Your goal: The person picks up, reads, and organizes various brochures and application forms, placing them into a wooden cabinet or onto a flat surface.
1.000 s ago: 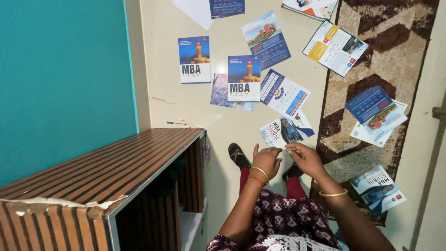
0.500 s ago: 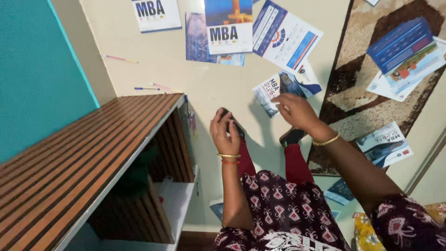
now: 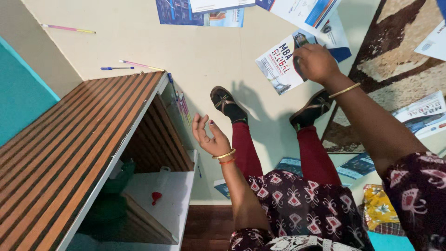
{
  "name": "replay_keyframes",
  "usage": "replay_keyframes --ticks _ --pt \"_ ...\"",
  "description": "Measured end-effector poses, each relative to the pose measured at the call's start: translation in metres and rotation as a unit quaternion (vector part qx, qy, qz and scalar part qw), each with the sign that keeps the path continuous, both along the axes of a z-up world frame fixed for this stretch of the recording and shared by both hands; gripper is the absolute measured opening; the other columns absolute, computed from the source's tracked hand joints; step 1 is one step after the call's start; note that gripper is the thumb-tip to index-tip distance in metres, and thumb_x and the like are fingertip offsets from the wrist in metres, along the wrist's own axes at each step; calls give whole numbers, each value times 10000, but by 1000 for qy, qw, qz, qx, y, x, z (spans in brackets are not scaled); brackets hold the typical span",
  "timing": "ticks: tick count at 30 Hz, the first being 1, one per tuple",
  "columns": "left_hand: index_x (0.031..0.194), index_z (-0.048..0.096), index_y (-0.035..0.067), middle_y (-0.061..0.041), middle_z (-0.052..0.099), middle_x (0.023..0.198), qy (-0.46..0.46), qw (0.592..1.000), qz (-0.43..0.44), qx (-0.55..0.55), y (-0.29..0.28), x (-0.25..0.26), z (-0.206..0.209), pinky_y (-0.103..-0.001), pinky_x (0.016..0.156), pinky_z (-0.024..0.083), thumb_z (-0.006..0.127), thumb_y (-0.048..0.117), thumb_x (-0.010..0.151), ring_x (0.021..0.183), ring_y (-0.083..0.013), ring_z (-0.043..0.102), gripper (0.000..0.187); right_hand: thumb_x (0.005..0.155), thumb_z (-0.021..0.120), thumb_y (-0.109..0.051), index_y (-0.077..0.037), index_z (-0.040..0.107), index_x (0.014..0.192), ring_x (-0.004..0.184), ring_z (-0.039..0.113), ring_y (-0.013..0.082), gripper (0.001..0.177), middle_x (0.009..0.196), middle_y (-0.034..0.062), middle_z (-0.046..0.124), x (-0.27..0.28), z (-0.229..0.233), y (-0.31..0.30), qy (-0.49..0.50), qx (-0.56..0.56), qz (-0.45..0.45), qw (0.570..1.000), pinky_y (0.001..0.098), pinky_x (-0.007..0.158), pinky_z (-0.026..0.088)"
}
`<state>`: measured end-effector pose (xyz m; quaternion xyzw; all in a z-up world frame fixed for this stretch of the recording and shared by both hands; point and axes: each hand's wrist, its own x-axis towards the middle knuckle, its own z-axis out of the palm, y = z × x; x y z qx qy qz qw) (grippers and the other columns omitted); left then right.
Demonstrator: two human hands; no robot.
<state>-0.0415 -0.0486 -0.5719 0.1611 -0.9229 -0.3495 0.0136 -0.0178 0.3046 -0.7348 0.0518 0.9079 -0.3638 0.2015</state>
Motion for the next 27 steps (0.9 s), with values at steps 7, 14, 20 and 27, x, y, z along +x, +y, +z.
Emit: replay_keyframes --ticks 7,14,20,27 --pt "1335 610 9 -123 604 1278 -19 871 335 360 2 19 -60 -333 972 470 587 0 1017 1142 -177 599 319 883 755 -106 -61 632 1285 1087 589 398 423 1192 194 599 63 -173 29 -42 78 -269 959 507 918 493" --pt "1281 594 14 -71 614 1297 -13 858 344 382 -9 21 -58 -320 906 487 599 -6 975 1108 -168 612 307 833 925 -230 35 333 1471 1224 511 515 910 1365 282 461 28 -229 26 -50 139 -376 915 556 1040 463" --pt "1293 593 21 -65 617 1332 -35 872 308 379 -9 22 -51 -313 918 499 607 35 988 1105 -149 617 306 794 1002 -306 79 208 1455 1204 486 581 1103 1352 366 383 2 -231 13 -97 85 -511 850 512 1001 494" --pt "1323 592 3 -105 608 1324 -31 874 287 391 -26 23 -50 -332 908 500 608 49 1022 1116 -167 613 305 821 898 -216 10 317 1423 1126 561 484 866 1284 280 481 -30 -195 -2 -73 50 -565 820 484 891 537"
